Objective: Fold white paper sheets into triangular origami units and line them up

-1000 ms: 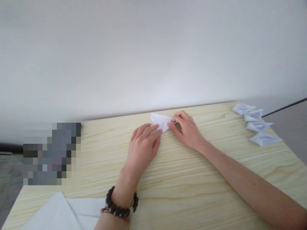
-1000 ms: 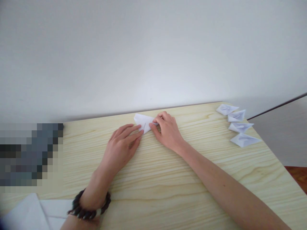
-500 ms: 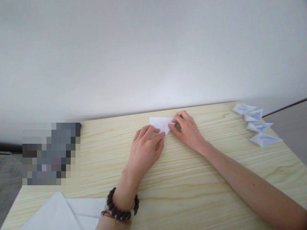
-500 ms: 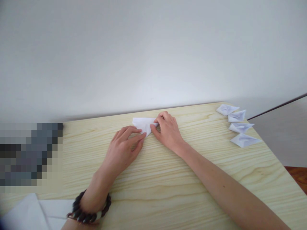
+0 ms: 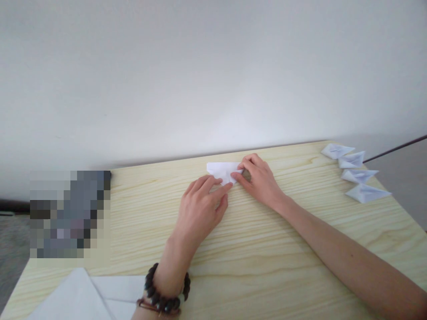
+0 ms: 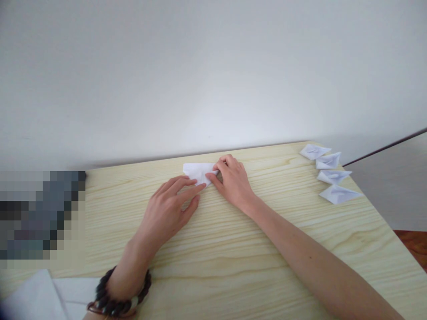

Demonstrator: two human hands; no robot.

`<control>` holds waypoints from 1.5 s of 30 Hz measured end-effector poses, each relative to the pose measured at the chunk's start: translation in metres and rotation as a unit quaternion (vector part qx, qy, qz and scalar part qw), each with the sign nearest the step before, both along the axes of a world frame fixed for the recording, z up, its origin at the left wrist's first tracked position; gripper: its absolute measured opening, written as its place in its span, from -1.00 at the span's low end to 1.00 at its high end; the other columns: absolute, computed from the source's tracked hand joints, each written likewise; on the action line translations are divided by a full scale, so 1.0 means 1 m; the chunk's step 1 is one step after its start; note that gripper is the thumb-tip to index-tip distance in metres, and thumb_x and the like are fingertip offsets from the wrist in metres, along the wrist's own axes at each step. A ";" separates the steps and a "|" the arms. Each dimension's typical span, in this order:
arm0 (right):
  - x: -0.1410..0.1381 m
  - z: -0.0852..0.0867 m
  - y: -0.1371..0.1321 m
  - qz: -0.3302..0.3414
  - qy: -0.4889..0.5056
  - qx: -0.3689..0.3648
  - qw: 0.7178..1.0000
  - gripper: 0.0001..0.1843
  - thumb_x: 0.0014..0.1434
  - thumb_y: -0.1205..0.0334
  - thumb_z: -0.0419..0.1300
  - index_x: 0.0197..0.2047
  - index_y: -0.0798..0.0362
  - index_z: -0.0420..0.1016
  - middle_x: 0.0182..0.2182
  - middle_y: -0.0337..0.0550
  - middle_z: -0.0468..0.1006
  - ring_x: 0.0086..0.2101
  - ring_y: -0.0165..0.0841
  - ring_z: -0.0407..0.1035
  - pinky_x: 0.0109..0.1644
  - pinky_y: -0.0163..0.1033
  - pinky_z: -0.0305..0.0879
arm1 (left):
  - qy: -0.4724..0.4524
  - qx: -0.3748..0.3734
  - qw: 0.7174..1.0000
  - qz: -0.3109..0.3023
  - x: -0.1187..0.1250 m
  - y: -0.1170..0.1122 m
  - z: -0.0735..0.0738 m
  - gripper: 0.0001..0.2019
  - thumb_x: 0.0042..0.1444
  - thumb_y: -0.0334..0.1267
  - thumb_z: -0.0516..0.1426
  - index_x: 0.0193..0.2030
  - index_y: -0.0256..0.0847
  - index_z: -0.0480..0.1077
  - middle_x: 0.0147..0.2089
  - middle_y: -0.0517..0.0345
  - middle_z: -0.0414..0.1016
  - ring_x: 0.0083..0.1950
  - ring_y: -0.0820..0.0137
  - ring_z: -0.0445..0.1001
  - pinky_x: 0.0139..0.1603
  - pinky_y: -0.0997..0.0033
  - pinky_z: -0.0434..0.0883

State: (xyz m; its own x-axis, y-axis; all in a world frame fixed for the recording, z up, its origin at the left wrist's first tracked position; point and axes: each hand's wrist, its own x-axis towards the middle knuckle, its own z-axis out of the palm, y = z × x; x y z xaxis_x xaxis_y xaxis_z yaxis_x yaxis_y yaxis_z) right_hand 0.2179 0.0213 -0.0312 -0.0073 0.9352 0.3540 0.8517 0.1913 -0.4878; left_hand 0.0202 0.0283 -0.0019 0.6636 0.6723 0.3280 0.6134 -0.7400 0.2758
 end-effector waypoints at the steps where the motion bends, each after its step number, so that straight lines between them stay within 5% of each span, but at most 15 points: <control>1: 0.001 0.001 0.000 0.008 0.015 0.003 1.000 -0.85 0.21 0.14 0.17 -0.29 0.05 0.39 -0.27 -0.06 0.43 -0.21 -0.22 0.34 -0.09 -0.08 0.26 | -0.002 0.002 1.000 0.005 0.001 0.000 -0.001 -0.73 0.21 -0.29 0.10 0.02 -0.06 0.48 -0.01 0.09 0.54 0.06 0.20 0.45 0.06 0.11 0.43; 6: 0.004 0.011 -0.002 0.068 0.137 -0.013 0.988 -0.77 0.25 0.11 0.15 -0.38 0.05 0.42 -0.41 -0.18 0.46 -0.41 -0.38 0.32 -0.30 -0.26 0.26 | -0.051 0.034 0.996 0.062 0.006 -0.002 -0.009 -0.81 0.13 -0.15 0.21 -0.15 -0.15 0.52 -0.07 0.07 0.58 0.01 0.19 0.50 0.04 0.13 0.45; 11: 0.005 0.017 -0.004 0.116 0.185 -0.045 0.975 -0.73 0.24 0.05 0.15 -0.35 0.05 0.53 -0.32 -0.14 0.51 -0.38 -0.40 0.38 -0.38 -0.30 0.27 | -0.069 0.015 0.993 0.093 0.009 -0.003 -0.014 -0.89 0.22 -0.32 0.12 -0.27 -0.15 0.49 -0.10 0.08 0.58 0.05 0.22 0.48 0.05 0.19 0.44; 15: 0.006 0.016 -0.004 0.113 0.158 -0.039 0.980 -0.74 0.26 0.11 0.13 -0.30 0.08 0.56 -0.21 -0.08 0.42 -0.38 -0.43 0.35 -0.40 -0.31 0.28 | -0.070 -0.001 0.991 0.110 0.010 -0.003 -0.013 -0.89 0.23 -0.38 0.06 -0.25 -0.20 0.42 -0.09 0.03 0.55 -0.01 0.23 0.49 0.04 0.19 0.42; 25: 0.004 0.012 -0.006 0.089 0.134 0.003 0.987 -0.76 0.25 0.10 0.14 -0.20 0.05 0.57 -0.36 -0.14 0.35 -0.39 -0.39 0.30 -0.43 -0.28 0.24 | 0.001 0.004 0.990 0.140 0.012 -0.004 -0.006 -0.90 0.23 -0.34 0.04 -0.24 -0.21 0.38 -0.20 0.01 0.50 -0.11 0.17 0.44 -0.10 0.16 0.36; 37: -0.002 0.007 0.000 0.043 0.050 -0.019 0.998 -0.77 0.24 0.15 0.15 -0.41 0.06 0.44 -0.46 -0.16 0.43 -0.37 -0.32 0.32 -0.24 -0.20 0.24 | -0.033 0.011 0.990 0.138 0.011 -0.004 -0.008 -0.89 0.24 -0.35 0.05 -0.26 -0.17 0.41 -0.16 0.07 0.56 -0.06 0.22 0.47 -0.06 0.21 0.34; 45: -0.003 0.009 -0.002 0.046 0.025 -0.020 0.998 -0.79 0.28 0.16 0.08 -0.36 0.05 0.40 -0.39 -0.13 0.42 -0.30 -0.28 0.32 -0.16 -0.16 0.25 | -0.018 -0.003 0.992 0.124 0.012 -0.005 -0.004 -0.75 0.24 -0.35 0.04 0.02 -0.11 0.42 -0.11 0.08 0.53 -0.06 0.21 0.45 -0.04 0.17 0.37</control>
